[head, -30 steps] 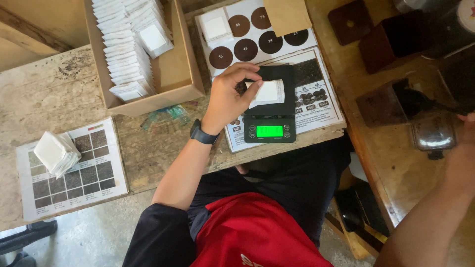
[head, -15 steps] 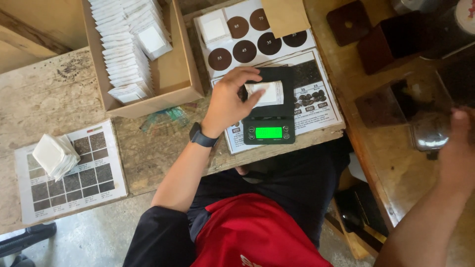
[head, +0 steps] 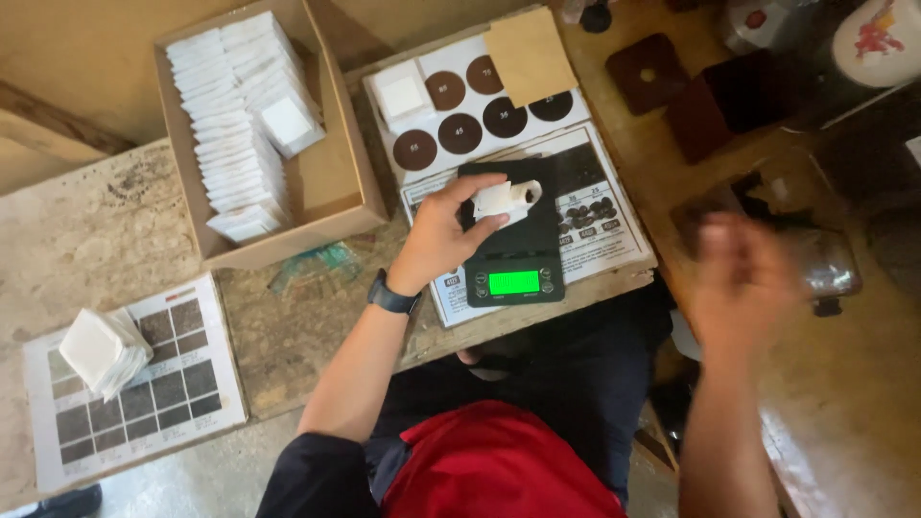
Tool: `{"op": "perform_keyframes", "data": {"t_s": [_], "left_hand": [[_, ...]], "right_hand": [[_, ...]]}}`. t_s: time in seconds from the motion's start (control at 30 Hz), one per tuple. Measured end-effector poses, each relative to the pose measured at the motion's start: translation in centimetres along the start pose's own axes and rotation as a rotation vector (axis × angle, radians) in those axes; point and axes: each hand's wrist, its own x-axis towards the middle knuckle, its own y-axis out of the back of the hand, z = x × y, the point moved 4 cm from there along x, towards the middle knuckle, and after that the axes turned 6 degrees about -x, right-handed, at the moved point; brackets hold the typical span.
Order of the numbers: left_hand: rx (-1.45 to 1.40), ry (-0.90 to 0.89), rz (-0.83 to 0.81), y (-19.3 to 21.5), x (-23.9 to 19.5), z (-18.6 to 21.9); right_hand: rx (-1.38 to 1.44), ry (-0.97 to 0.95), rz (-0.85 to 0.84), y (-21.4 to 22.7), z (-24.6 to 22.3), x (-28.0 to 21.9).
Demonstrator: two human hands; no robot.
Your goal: Filling and weighing individual coffee filters with ground coffee at a production workbench.
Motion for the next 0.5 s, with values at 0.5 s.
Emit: {"op": "perform_keyframes", "data": {"t_s": [0.5], "left_hand": [[-1.013,0.157,-0.094,-3.9,-0.4,-2.1]], "right_hand": [[0.820,-0.272,-0.410,-12.5,-7.7,-2.9]]}}
